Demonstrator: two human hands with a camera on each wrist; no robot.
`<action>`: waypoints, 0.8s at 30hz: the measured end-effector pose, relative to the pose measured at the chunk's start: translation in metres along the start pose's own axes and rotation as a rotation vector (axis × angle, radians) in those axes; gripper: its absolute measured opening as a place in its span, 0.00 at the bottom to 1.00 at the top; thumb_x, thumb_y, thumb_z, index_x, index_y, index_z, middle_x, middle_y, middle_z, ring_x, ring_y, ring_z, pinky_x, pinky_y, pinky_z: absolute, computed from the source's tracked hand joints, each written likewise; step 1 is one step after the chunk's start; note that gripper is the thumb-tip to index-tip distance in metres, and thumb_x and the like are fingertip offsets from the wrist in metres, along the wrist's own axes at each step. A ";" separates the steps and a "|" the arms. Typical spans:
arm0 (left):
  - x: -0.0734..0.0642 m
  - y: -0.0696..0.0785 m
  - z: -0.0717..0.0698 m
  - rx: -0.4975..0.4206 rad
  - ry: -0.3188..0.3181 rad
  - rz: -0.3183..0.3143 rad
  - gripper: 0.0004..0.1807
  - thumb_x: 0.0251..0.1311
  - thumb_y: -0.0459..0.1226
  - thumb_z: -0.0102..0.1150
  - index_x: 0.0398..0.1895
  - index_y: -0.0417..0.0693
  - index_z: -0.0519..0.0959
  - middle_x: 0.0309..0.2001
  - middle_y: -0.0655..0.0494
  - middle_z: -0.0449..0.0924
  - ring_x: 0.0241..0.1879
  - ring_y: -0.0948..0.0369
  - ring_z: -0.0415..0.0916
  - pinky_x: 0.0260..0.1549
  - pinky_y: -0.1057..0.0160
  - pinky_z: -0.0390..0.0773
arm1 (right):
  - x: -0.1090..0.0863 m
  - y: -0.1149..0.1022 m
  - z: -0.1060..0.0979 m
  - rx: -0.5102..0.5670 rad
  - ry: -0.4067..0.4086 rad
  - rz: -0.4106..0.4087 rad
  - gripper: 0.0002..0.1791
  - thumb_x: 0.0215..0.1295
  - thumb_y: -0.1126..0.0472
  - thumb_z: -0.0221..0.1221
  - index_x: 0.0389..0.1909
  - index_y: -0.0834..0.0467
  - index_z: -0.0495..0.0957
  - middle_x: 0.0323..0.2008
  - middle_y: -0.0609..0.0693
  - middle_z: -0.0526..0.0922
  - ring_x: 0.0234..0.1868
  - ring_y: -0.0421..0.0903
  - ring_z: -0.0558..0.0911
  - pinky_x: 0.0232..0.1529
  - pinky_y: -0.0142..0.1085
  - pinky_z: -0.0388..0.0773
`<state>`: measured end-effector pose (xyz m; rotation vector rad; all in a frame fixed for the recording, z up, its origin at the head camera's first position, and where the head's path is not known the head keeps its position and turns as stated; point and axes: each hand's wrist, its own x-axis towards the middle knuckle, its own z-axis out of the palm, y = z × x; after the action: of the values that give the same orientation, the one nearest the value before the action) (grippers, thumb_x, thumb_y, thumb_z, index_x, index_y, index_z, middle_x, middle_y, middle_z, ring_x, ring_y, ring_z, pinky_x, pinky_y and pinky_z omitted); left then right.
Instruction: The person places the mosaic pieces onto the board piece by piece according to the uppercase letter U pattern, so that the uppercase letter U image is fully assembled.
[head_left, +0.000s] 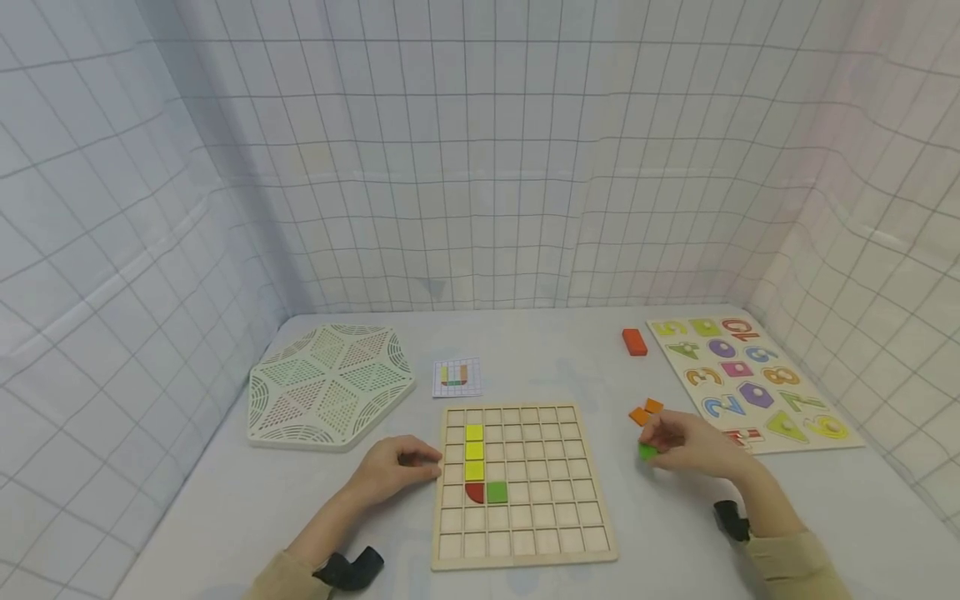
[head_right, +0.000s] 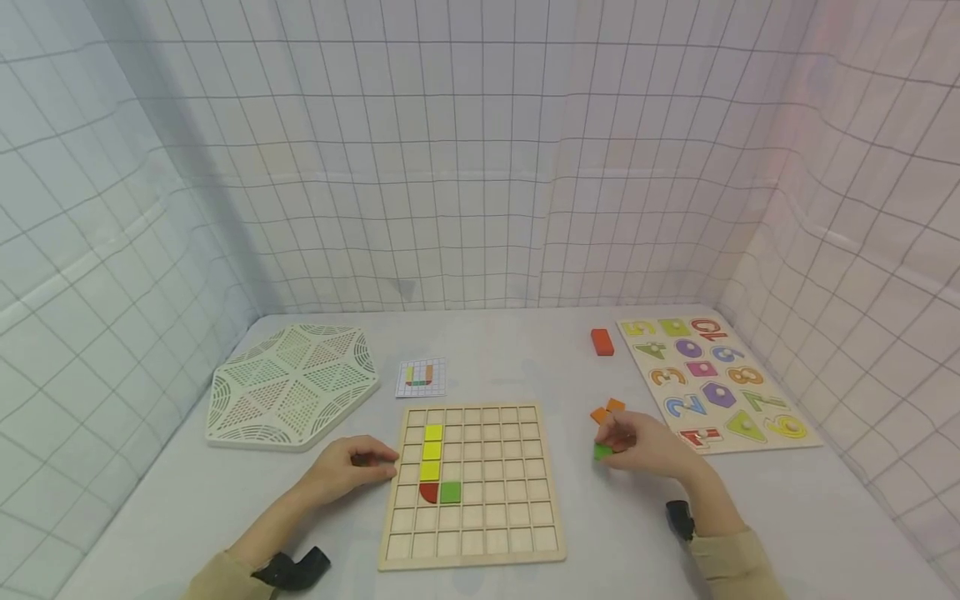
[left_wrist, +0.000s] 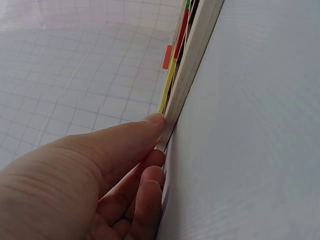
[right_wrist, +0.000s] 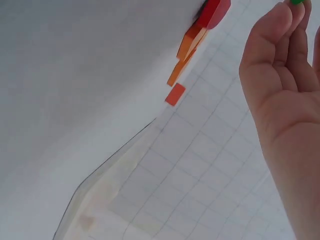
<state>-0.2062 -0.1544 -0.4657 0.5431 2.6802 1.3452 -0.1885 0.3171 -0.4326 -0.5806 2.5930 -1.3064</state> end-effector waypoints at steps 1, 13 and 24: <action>0.000 0.000 0.000 -0.001 0.000 -0.001 0.10 0.49 0.44 0.69 0.35 0.54 0.84 0.28 0.63 0.76 0.30 0.62 0.69 0.31 0.66 0.68 | 0.002 -0.003 0.002 0.000 0.001 -0.012 0.14 0.52 0.60 0.68 0.37 0.57 0.75 0.37 0.50 0.79 0.37 0.44 0.77 0.39 0.32 0.75; 0.000 0.000 0.000 -0.004 -0.001 -0.006 0.11 0.49 0.45 0.69 0.35 0.54 0.84 0.29 0.63 0.76 0.31 0.61 0.69 0.31 0.66 0.68 | 0.031 -0.038 0.027 -0.065 -0.022 -0.113 0.14 0.52 0.64 0.68 0.37 0.56 0.73 0.36 0.47 0.79 0.39 0.46 0.78 0.44 0.39 0.75; 0.000 -0.001 0.001 -0.010 0.002 -0.009 0.11 0.49 0.45 0.69 0.35 0.54 0.84 0.30 0.63 0.76 0.31 0.61 0.69 0.31 0.66 0.68 | 0.058 -0.072 0.053 -0.030 -0.117 -0.199 0.14 0.53 0.64 0.67 0.38 0.54 0.74 0.36 0.46 0.79 0.40 0.44 0.77 0.44 0.38 0.75</action>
<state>-0.2058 -0.1545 -0.4667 0.5286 2.6729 1.3562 -0.2044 0.2152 -0.4058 -0.9116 2.5164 -1.2489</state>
